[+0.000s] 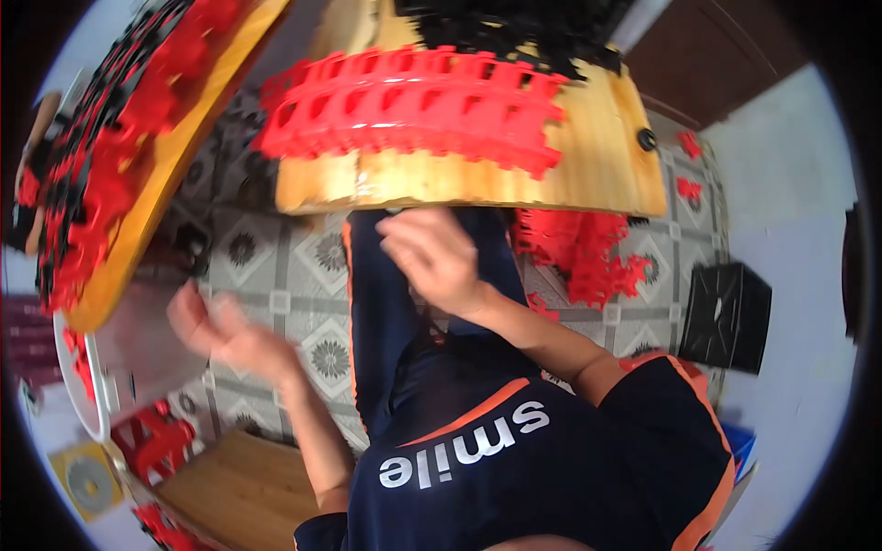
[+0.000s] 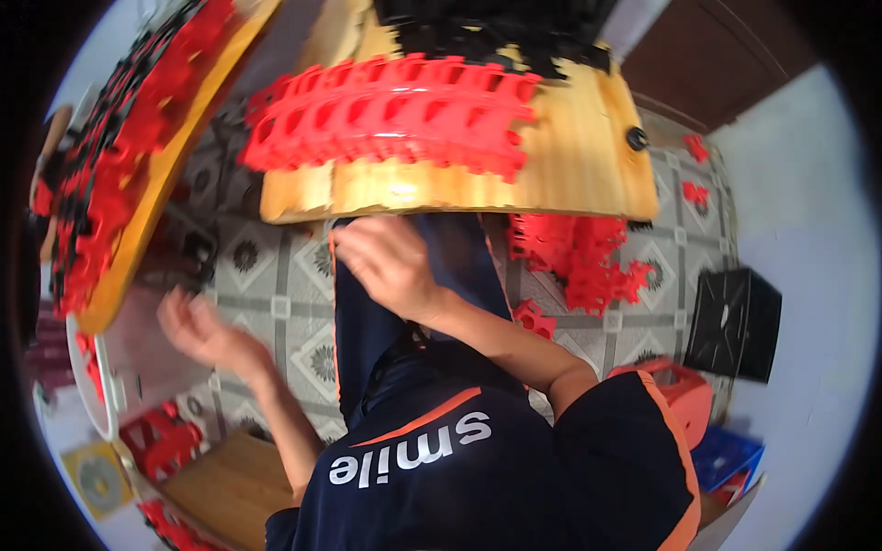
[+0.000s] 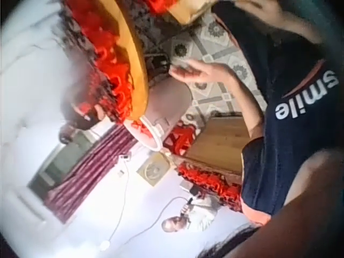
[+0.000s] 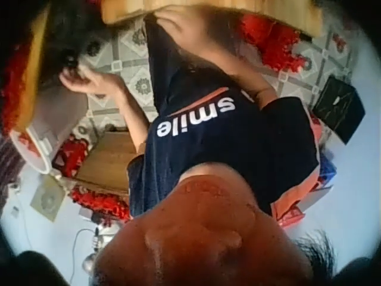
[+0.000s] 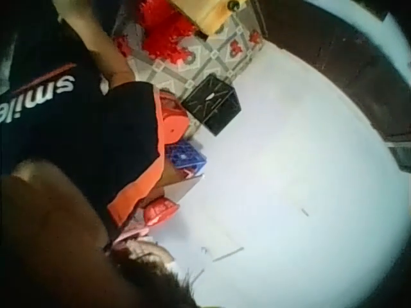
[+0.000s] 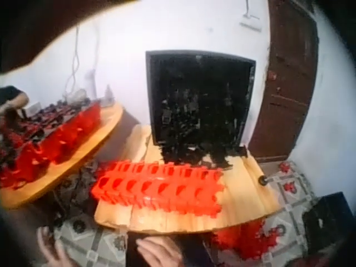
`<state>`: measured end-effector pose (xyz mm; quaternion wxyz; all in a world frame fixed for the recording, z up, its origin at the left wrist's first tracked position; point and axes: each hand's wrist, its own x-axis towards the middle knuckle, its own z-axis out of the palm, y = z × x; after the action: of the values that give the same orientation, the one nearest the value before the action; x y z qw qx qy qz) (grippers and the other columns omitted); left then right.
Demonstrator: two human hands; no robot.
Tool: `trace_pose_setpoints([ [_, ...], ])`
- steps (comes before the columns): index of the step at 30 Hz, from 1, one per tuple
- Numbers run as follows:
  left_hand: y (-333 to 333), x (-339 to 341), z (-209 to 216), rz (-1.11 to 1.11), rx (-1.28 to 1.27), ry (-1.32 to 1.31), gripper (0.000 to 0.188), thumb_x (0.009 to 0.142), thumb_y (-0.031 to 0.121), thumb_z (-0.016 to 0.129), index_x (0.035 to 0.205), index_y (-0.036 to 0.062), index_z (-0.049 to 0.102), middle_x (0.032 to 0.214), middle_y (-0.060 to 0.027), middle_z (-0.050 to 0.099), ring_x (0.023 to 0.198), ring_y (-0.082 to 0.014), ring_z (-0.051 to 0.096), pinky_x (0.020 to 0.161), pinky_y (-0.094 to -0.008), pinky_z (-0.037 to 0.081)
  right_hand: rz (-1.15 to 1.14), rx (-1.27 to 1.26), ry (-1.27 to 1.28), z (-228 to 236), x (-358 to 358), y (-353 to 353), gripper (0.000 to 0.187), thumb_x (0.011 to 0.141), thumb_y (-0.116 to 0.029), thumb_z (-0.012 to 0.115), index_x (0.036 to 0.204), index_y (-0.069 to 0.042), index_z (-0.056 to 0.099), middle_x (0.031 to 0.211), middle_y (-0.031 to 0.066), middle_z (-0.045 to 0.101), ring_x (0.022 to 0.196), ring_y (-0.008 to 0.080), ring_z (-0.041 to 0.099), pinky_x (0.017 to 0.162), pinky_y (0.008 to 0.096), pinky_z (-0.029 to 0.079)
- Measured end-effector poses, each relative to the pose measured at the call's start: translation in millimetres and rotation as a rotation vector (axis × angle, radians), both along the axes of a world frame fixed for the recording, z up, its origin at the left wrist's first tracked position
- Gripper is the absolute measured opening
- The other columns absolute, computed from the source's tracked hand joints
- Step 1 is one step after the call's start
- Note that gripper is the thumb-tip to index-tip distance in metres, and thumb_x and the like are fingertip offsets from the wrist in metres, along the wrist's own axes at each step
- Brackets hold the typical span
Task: The person assembles red plastic housings with black plastic base components by snapping them together by hand.
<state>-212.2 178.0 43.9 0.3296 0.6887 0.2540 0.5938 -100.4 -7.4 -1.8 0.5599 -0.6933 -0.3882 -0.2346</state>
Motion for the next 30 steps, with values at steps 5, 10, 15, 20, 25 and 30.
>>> trace_pose_setpoints([
  [5,-107.8,131.4,-20.5,-0.688,0.499,0.378,0.052,0.086,0.013,0.067,0.136,0.0117,0.052,0.144,-0.0138,0.044,0.136,-0.0336,0.037,0.113,-0.0465,0.024,-0.823,0.161,-0.083,12.4,68.9,-82.8,0.032,0.084,-0.009,0.072,0.113,0.001,0.061,0.095,0.0098,0.066,0.086,0.0294,0.062,0.083,0.0379,0.049],
  [10,-148.4,193.5,-28.6,-0.674,0.890,0.561,0.053,0.090,0.040,0.062,0.139,0.0226,0.051,0.147,-0.0102,0.040,0.139,-0.0334,0.032,0.111,-0.0543,0.021,-0.121,0.399,0.643,-28.2,98.1,-121.2,0.024,0.092,-0.010,0.065,0.113,0.002,0.060,0.098,0.0025,0.068,0.084,0.0080,0.060,0.079,0.0237,0.049],
  [15,-151.1,183.3,-16.8,-0.657,0.800,0.617,0.052,0.092,0.041,0.059,0.140,0.0212,0.050,0.146,-0.0123,0.041,0.138,-0.0330,0.031,0.111,-0.0539,0.019,-0.333,0.152,0.696,7.6,74.8,-187.2,0.017,0.088,-0.008,0.068,0.103,-0.001,0.064,0.096,0.0039,0.068,0.085,0.0108,0.062,0.080,0.0255,0.049],
  [20,-189.7,153.8,11.3,-1.274,-0.402,0.151,0.115,0.079,0.020,0.080,0.153,0.0107,-0.008,0.143,-0.0216,0.035,0.130,-0.0300,0.040,0.109,-0.0425,0.035,-0.191,-0.430,-0.270,60.8,54.4,-191.2,0.031,0.078,-0.023,0.077,0.096,-0.002,0.065,0.094,0.0075,0.069,0.086,0.0229,0.066,0.083,0.0343,0.051],
  [25,-184.4,130.8,19.3,-1.364,-1.055,0.057,0.110,0.078,0.007,0.074,0.154,0.0149,-0.005,0.146,-0.0185,0.033,0.133,-0.0285,0.040,0.109,-0.0432,0.036,0.127,-0.079,0.253,77.3,151.8,-186.9,0.029,0.092,-0.029,0.064,0.101,-0.002,0.070,0.102,0.0081,0.070,0.088,0.0222,0.068,0.083,0.0367,0.051],
  [30,-167.4,118.1,-2.1,-1.509,-1.220,-0.052,0.100,0.085,0.023,0.073,0.155,0.0216,0.002,0.149,-0.0148,0.031,0.136,-0.0306,0.038,0.111,-0.0483,0.035,-0.608,-0.582,-0.154,16.9,322.8,-182.6,0.026,0.089,-0.011,0.064,0.113,-0.003,0.065,0.104,0.0095,0.063,0.089,0.0233,0.063,0.080,0.0329,0.049],
])
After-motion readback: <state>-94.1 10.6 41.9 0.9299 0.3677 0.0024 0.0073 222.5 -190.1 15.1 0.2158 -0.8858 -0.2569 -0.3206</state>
